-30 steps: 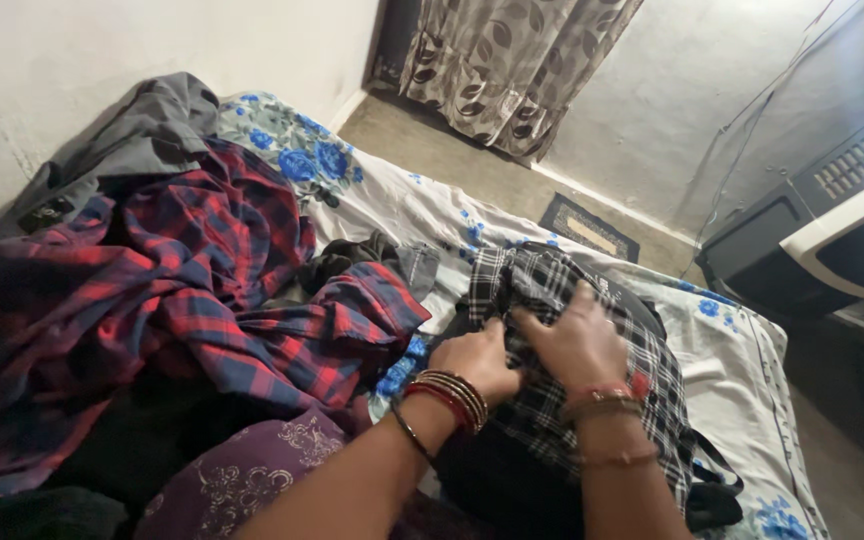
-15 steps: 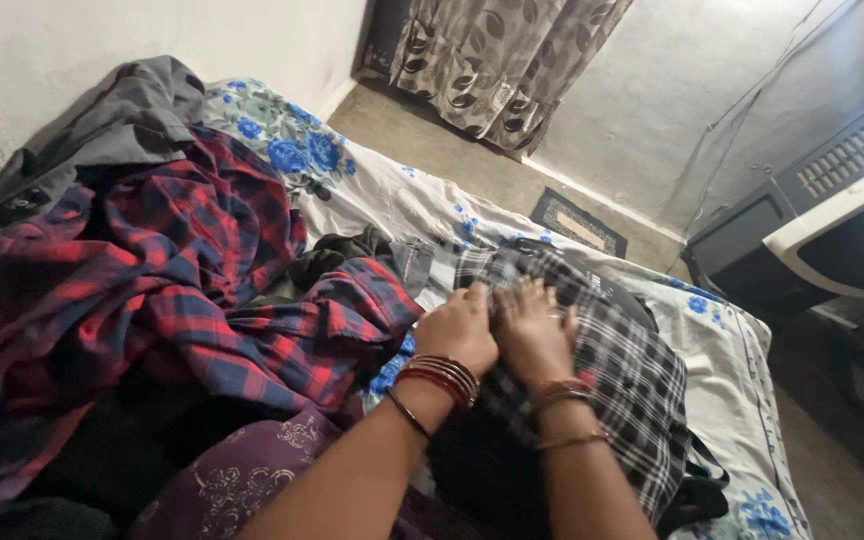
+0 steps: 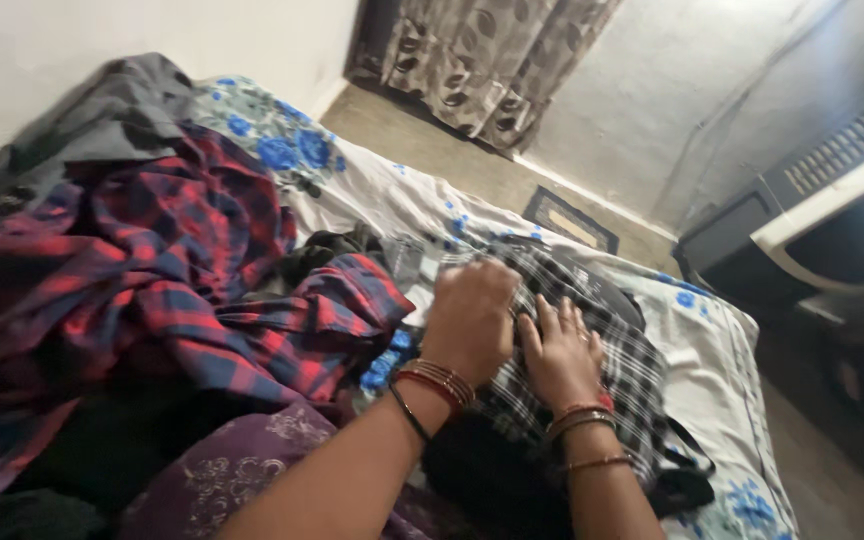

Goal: The person folds a black and white checkered shirt and places it into a black backpack. Then the person folds a red and blue checkered shirt and places it into the same backpack.

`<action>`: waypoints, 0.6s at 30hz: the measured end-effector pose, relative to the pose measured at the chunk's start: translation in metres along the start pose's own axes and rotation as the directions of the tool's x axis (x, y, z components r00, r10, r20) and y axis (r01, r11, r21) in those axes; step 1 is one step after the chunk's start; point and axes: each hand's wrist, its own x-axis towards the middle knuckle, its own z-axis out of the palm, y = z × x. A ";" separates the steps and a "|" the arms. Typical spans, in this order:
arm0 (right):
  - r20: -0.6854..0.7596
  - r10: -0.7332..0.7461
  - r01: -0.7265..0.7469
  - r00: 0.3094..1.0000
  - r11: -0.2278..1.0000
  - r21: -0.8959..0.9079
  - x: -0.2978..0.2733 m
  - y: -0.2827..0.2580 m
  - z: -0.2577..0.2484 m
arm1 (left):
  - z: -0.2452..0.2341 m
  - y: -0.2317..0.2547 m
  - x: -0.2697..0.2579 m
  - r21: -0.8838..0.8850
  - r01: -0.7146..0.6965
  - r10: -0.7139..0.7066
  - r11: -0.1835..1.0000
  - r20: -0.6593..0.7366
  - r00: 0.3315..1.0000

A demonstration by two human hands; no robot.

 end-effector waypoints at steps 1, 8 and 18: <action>-0.130 -0.133 0.146 0.983 0.984 0.100 0.002 0.010 0.000 | 0.010 0.007 -0.004 -0.018 -0.122 0.123 0.992 0.033 0.992; -0.278 -0.257 0.231 0.925 0.965 -0.123 -0.039 0.088 -0.006 | 0.037 -0.010 -0.007 0.090 0.011 -0.053 0.996 0.476 0.878; 0.315 0.683 -0.505 0.659 0.091 0.859 -0.131 0.209 0.028 | 0.047 0.018 -0.019 0.207 -0.352 0.334 0.913 0.114 0.936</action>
